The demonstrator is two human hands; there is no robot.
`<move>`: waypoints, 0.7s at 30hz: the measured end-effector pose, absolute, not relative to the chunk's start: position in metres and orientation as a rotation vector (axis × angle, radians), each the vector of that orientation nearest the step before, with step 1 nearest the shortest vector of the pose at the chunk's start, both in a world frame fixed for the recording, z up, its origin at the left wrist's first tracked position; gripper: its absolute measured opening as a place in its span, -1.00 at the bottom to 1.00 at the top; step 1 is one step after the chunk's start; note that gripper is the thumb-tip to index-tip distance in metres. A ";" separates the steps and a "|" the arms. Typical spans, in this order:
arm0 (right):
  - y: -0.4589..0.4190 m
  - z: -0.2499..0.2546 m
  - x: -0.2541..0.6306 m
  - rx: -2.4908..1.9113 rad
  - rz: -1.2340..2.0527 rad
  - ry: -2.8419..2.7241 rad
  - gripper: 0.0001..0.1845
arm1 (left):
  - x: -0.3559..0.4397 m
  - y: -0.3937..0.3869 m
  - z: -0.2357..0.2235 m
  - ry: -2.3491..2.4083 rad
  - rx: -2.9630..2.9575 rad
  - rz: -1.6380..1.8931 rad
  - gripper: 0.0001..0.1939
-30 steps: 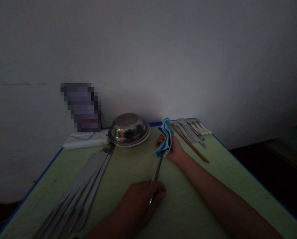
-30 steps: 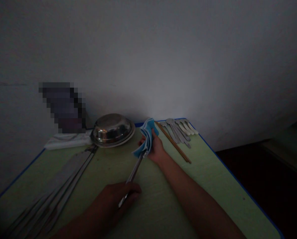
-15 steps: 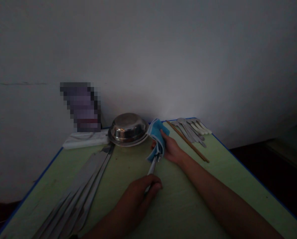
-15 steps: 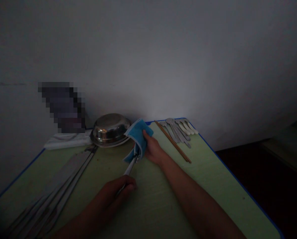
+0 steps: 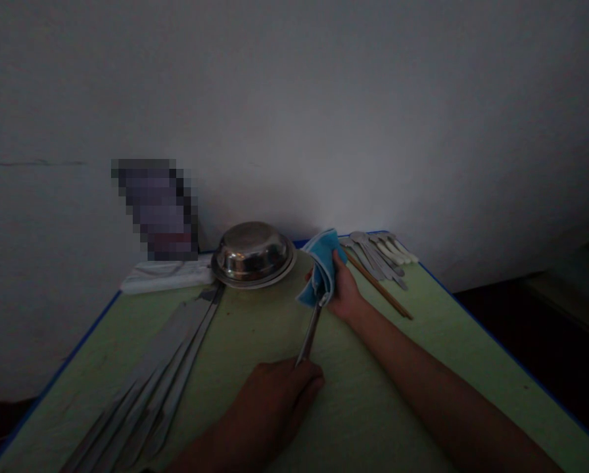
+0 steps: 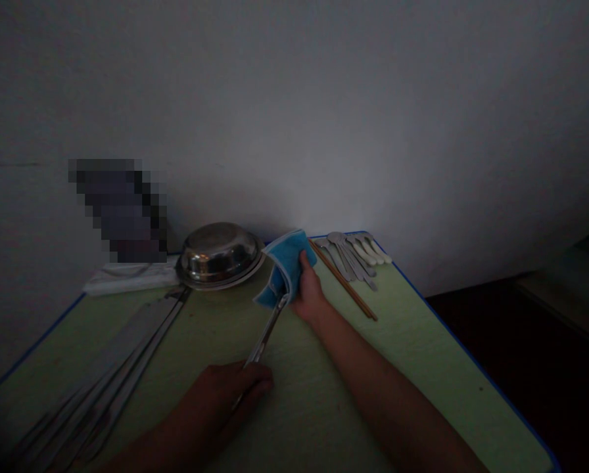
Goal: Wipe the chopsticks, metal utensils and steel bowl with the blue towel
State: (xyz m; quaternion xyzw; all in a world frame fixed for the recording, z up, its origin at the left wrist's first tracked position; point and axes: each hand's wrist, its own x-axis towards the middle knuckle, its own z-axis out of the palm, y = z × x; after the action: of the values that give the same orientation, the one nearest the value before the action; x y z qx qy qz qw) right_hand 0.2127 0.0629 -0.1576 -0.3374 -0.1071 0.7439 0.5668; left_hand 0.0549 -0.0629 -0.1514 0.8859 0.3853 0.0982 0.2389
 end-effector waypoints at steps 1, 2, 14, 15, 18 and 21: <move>0.062 -0.156 0.212 -0.813 1.761 -0.258 -0.56 | 0.055 -0.063 -0.151 1.049 2.404 0.276 -0.76; 0.061 -0.154 0.212 -0.826 1.776 -0.266 -0.57 | 0.054 -0.063 -0.150 1.047 2.381 0.285 -0.77; 0.053 -0.154 0.206 -0.835 1.857 -0.523 -0.73 | 0.054 -0.060 -0.153 1.117 2.273 0.345 -0.78; 0.053 -0.153 0.206 -0.840 1.856 -0.506 -0.69 | 0.055 -0.060 -0.154 1.123 2.299 0.331 -0.78; 0.056 -0.153 0.207 -0.816 1.834 -0.412 -0.57 | 0.055 -0.060 -0.156 1.123 2.386 0.289 -0.78; 0.059 -0.154 0.211 -0.783 1.800 -0.286 -0.48 | 0.055 -0.061 -0.155 1.082 2.475 0.261 -0.78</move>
State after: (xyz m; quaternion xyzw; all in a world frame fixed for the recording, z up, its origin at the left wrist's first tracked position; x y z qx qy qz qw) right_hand 0.2105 0.0585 -0.1540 -0.3305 -0.1209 0.7595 0.5471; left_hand 0.0546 -0.0610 -0.1552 0.8913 0.3895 0.0940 0.2124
